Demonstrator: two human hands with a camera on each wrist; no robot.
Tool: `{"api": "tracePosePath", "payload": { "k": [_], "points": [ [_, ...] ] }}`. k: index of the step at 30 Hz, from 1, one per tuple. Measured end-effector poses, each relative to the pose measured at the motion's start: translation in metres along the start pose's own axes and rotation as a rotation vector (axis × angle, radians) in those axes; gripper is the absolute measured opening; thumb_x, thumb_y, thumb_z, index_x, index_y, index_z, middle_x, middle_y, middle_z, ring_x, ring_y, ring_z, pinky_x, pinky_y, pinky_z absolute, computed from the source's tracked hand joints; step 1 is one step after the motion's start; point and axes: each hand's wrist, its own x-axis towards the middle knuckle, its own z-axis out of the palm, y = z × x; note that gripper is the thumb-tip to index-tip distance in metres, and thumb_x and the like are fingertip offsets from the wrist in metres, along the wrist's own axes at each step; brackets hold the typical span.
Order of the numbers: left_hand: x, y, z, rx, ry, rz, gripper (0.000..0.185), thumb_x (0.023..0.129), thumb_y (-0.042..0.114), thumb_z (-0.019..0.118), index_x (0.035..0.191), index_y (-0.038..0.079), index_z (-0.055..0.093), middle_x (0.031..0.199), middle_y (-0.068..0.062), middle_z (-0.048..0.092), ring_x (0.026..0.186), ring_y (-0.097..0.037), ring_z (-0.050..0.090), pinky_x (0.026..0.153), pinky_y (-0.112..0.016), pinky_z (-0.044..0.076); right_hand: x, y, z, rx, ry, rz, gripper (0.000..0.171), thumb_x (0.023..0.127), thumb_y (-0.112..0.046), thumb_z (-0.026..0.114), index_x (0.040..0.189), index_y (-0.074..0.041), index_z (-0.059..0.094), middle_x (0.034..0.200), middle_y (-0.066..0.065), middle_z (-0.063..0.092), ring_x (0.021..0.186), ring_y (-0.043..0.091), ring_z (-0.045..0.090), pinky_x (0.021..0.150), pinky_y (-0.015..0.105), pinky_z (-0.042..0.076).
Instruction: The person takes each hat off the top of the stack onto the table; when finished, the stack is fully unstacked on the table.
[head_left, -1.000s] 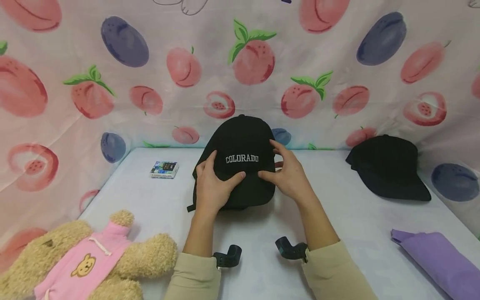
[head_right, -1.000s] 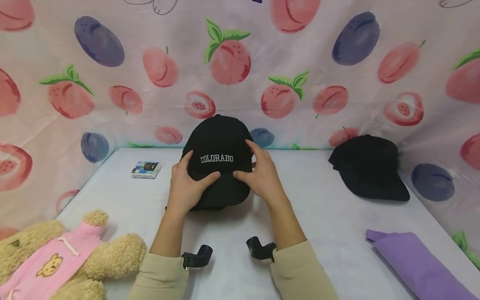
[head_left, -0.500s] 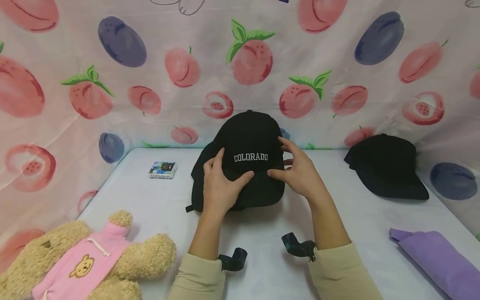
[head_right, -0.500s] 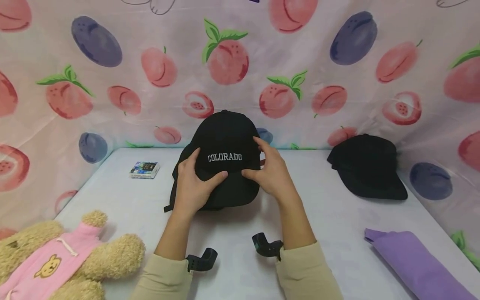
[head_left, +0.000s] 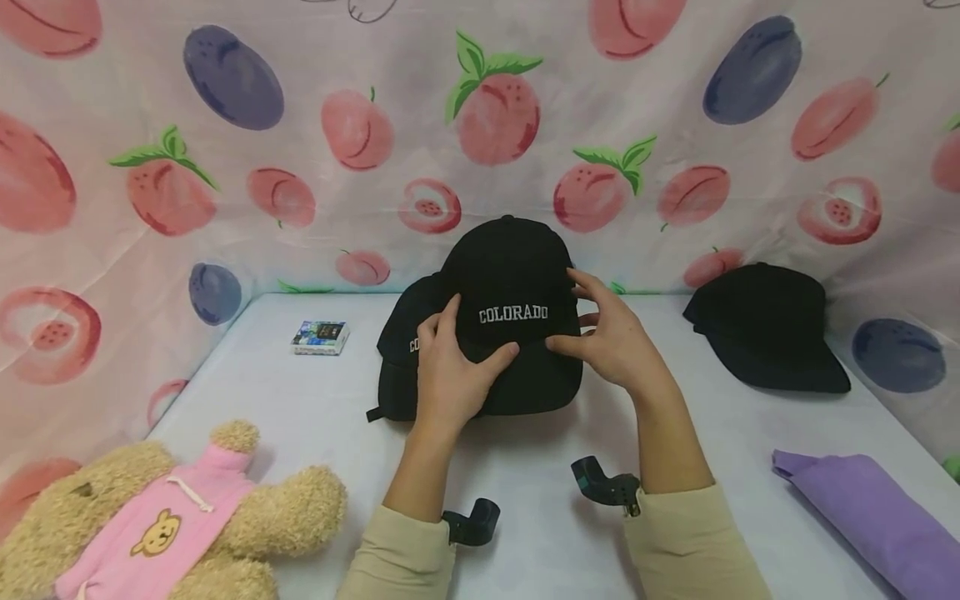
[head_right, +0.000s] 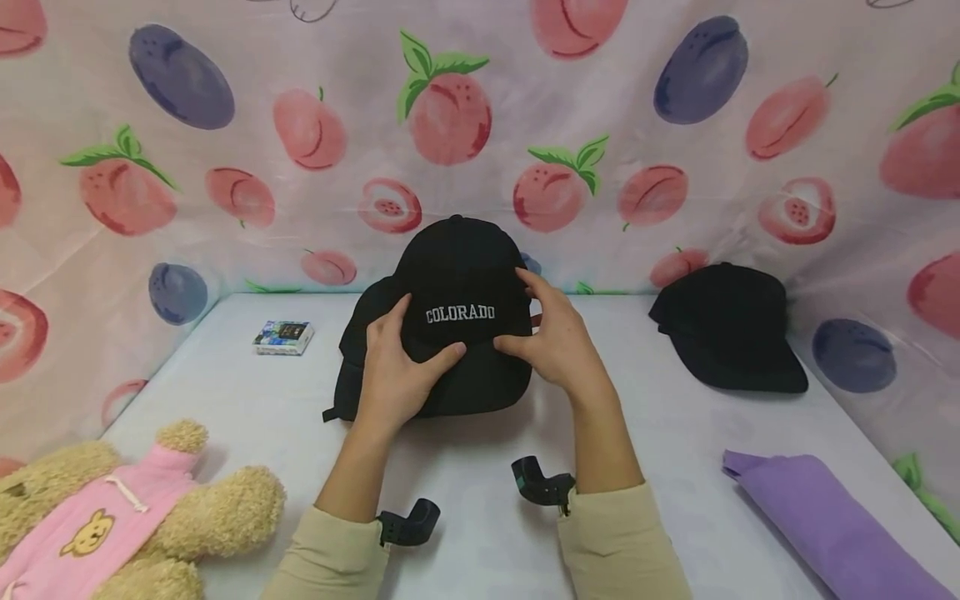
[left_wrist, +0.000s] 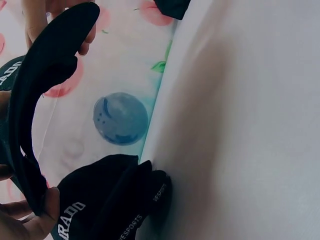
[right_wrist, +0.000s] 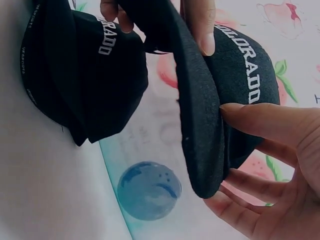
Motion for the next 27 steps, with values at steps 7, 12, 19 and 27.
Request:
{"api": "tracePosePath", "payload": {
  "k": [7, 12, 19, 27],
  "points": [
    [-0.002, 0.002, 0.005, -0.004, -0.035, 0.009, 0.096, 0.083, 0.043, 0.085, 0.162, 0.023, 0.034, 0.155, -0.015, 0.036, 0.135, -0.038, 0.050, 0.114, -0.055, 0.042, -0.005, 0.002, -0.008, -0.030, -0.016, 0.056, 0.098, 0.088, -0.022, 0.082, 0.166, -0.024, 0.023, 0.165, 0.017, 0.036, 0.138, 0.043, 0.051, 0.105, 0.061, 0.049],
    [-0.003, 0.004, 0.009, -0.002, -0.054, 0.012, 0.097, 0.083, 0.043, 0.085, 0.162, 0.023, 0.034, 0.155, -0.015, 0.036, 0.136, -0.038, 0.050, 0.115, -0.053, 0.042, -0.009, 0.004, -0.014, -0.023, -0.019, 0.063, 0.098, 0.088, -0.023, 0.082, 0.166, -0.024, 0.023, 0.164, 0.017, 0.036, 0.137, 0.043, 0.051, 0.104, 0.061, 0.050],
    [-0.006, 0.009, 0.015, 0.000, -0.071, 0.016, 0.096, 0.083, 0.041, 0.085, 0.162, 0.022, 0.035, 0.154, -0.015, 0.037, 0.135, -0.037, 0.051, 0.114, -0.053, 0.043, -0.014, 0.008, -0.020, -0.036, -0.019, 0.074, 0.100, 0.088, -0.025, 0.082, 0.166, -0.024, 0.021, 0.165, 0.017, 0.035, 0.137, 0.043, 0.051, 0.103, 0.061, 0.050],
    [-0.006, 0.010, 0.026, -0.006, -0.096, 0.013, 0.096, 0.083, 0.042, 0.085, 0.162, 0.024, 0.033, 0.155, -0.013, 0.036, 0.136, -0.035, 0.049, 0.114, -0.052, 0.043, -0.017, 0.013, -0.027, -0.074, -0.008, 0.083, 0.101, 0.088, -0.025, 0.082, 0.167, -0.023, 0.020, 0.164, 0.018, 0.036, 0.137, 0.045, 0.051, 0.103, 0.062, 0.049]
  ]
}}
